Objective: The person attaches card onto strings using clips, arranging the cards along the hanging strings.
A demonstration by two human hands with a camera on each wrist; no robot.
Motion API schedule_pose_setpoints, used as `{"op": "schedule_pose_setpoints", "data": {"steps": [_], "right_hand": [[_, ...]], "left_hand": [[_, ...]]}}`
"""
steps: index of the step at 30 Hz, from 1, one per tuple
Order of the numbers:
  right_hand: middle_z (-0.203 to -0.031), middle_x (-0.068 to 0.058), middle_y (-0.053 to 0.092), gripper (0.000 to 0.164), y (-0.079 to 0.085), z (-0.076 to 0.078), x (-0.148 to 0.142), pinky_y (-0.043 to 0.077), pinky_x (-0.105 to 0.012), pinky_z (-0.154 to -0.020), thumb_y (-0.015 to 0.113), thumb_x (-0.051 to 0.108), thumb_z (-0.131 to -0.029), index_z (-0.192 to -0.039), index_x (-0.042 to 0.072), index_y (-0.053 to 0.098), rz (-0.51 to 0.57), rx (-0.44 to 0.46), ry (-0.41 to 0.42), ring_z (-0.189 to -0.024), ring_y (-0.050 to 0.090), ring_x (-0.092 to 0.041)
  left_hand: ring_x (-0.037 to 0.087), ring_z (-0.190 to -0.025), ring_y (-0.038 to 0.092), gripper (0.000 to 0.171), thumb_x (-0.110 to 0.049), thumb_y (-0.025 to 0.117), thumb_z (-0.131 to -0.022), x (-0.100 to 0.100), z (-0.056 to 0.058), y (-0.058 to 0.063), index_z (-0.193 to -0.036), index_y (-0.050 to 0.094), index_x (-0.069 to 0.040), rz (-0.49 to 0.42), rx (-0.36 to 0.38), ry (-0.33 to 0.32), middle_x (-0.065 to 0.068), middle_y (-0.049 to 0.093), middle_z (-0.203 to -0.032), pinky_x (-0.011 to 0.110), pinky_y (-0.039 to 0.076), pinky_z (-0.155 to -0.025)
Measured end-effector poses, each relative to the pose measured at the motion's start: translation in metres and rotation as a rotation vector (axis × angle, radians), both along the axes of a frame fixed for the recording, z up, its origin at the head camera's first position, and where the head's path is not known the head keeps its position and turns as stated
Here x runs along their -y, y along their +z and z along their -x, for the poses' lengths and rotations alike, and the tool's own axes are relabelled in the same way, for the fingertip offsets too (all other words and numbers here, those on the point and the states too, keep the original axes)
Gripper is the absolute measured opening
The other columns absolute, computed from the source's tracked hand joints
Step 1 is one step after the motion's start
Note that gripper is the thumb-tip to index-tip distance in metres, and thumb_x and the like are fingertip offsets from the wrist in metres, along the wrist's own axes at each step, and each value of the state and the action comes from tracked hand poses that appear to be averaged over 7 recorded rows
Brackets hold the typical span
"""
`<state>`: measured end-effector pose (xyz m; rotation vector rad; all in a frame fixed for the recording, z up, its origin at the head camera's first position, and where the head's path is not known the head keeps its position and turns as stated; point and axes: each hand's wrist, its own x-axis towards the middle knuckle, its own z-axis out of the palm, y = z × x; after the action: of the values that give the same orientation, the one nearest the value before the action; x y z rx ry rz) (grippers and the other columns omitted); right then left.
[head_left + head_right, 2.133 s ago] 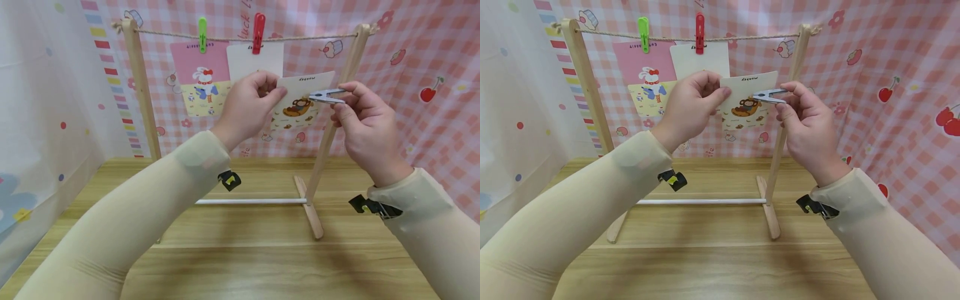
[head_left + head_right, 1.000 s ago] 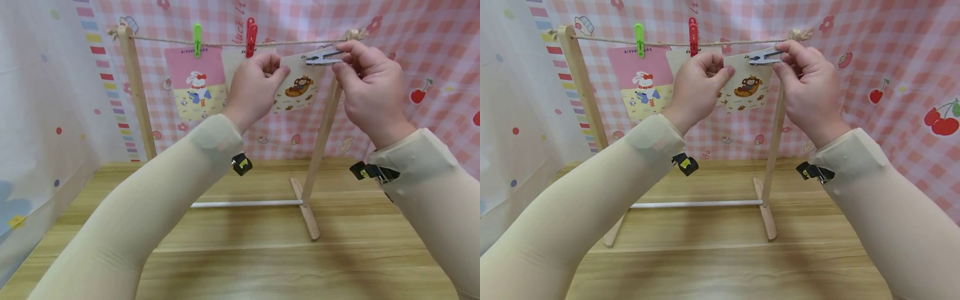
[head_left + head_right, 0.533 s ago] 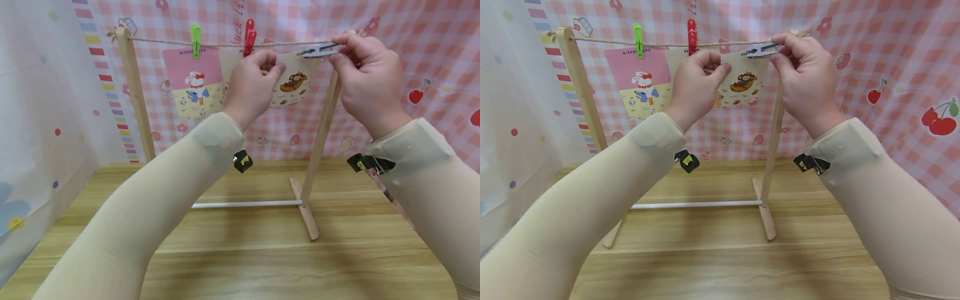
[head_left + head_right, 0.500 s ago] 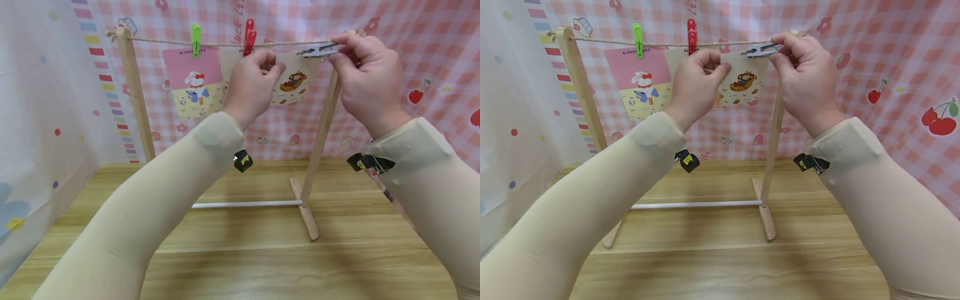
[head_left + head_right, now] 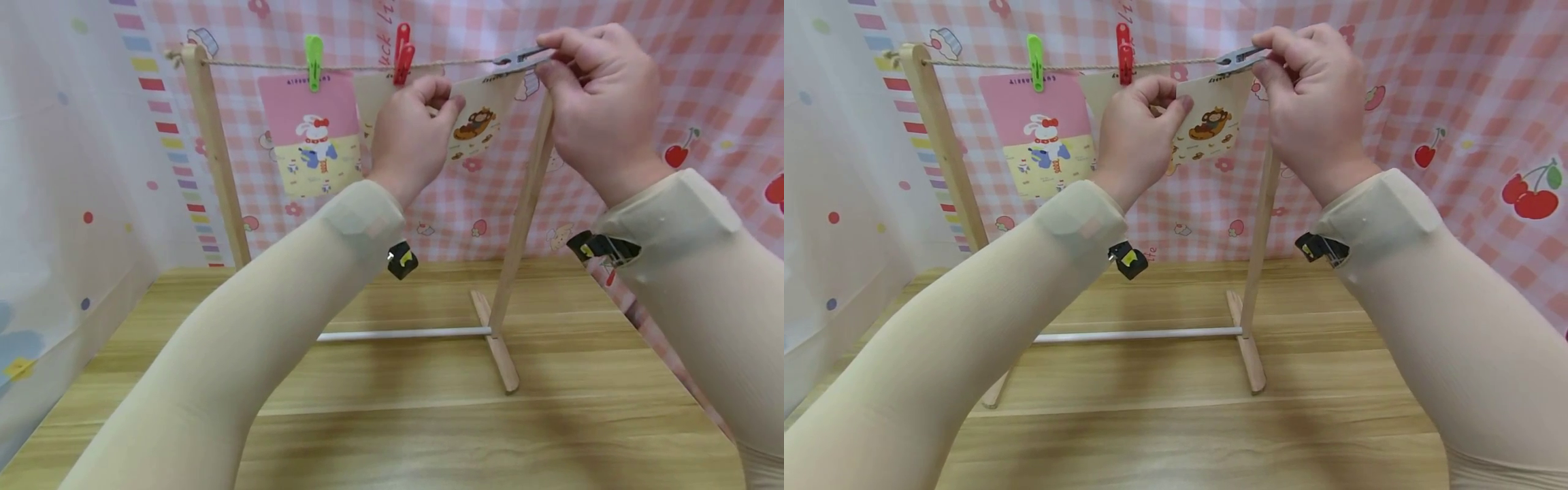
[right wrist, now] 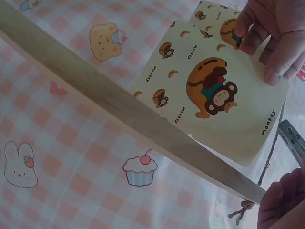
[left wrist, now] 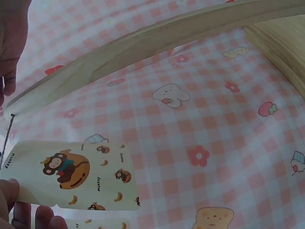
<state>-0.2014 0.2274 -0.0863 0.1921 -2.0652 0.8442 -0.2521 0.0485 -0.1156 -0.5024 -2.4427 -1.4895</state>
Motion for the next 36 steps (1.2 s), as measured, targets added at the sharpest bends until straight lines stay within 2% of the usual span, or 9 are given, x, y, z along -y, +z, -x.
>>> {"op": "schedule_pose_setpoints", "data": {"steps": [5, 14, 22, 27, 31, 36], "right_hand": [[-0.09, 0.028, 0.051, 0.021, 0.002, 0.002, -0.002, 0.037, -0.015, -0.072, 0.069, 0.02, -0.104, -0.116, 0.01, 0.082, -0.025, -0.013, -0.004, -0.086, 0.048, 0.007], [-0.087, 0.031, 0.047, 0.023, 0.007, 0.002, -0.001, 0.033, -0.017, -0.072, 0.066, 0.026, -0.106, -0.117, 0.015, 0.082, -0.124, 0.062, -0.052, -0.085, 0.042, 0.01], [-0.089, 0.035, 0.043, 0.022, 0.004, 0.008, -0.002, 0.03, -0.013, -0.073, 0.066, 0.025, -0.106, -0.115, 0.015, 0.083, -0.23, 0.016, -0.07, -0.084, 0.037, 0.018], [-0.091, 0.031, 0.04, 0.023, 0.002, 0.008, -0.003, 0.029, -0.016, -0.072, 0.065, 0.027, -0.106, -0.116, 0.017, 0.082, -0.294, 0.018, -0.07, -0.083, 0.034, 0.017], [-0.093, 0.027, 0.042, 0.022, 0.001, 0.009, -0.004, 0.032, -0.024, -0.085, 0.065, 0.025, -0.106, -0.115, 0.013, 0.082, -0.324, 0.015, -0.048, -0.087, 0.033, 0.013], [-0.1, 0.003, 0.061, 0.023, -0.001, 0.011, -0.006, 0.031, -0.035, -0.101, 0.066, 0.023, -0.105, -0.114, 0.009, 0.082, -0.364, -0.005, -0.019, -0.097, 0.028, 0.006]], "left_hand": [[0.005, -0.097, 0.064, 0.018, -0.034, 0.061, -0.108, -0.002, 0.0, -0.001, -0.116, 0.072, -0.023, 0.001, -0.015, 0.014, -0.01, 0.074, -0.111, 0.02, 0.052, -0.08], [0.004, -0.096, 0.065, 0.018, -0.032, 0.062, -0.108, -0.004, 0.002, -0.002, -0.118, 0.073, -0.022, -0.008, -0.037, 0.043, -0.009, 0.075, -0.114, 0.019, 0.052, -0.079], [0.005, -0.095, 0.063, 0.019, -0.032, 0.062, -0.107, -0.004, 0.002, -0.006, -0.118, 0.074, -0.022, -0.017, -0.058, 0.057, -0.008, 0.075, -0.114, 0.02, 0.052, -0.078], [0.005, -0.096, 0.064, 0.02, -0.034, 0.063, -0.107, -0.003, 0.002, -0.008, -0.118, 0.074, -0.023, 0.013, -0.065, 0.058, -0.008, 0.075, -0.114, 0.02, 0.052, -0.079], [0.005, -0.099, 0.065, 0.02, -0.034, 0.063, -0.106, -0.003, 0.004, -0.009, -0.118, 0.075, -0.023, 0.029, -0.064, 0.056, -0.008, 0.075, -0.117, 0.02, 0.053, -0.081], [0.005, -0.103, 0.067, 0.02, -0.034, 0.064, -0.106, -0.002, 0.005, -0.01, -0.117, 0.076, -0.023, 0.035, -0.066, 0.061, -0.008, 0.076, -0.121, 0.02, 0.053, -0.085]]}}
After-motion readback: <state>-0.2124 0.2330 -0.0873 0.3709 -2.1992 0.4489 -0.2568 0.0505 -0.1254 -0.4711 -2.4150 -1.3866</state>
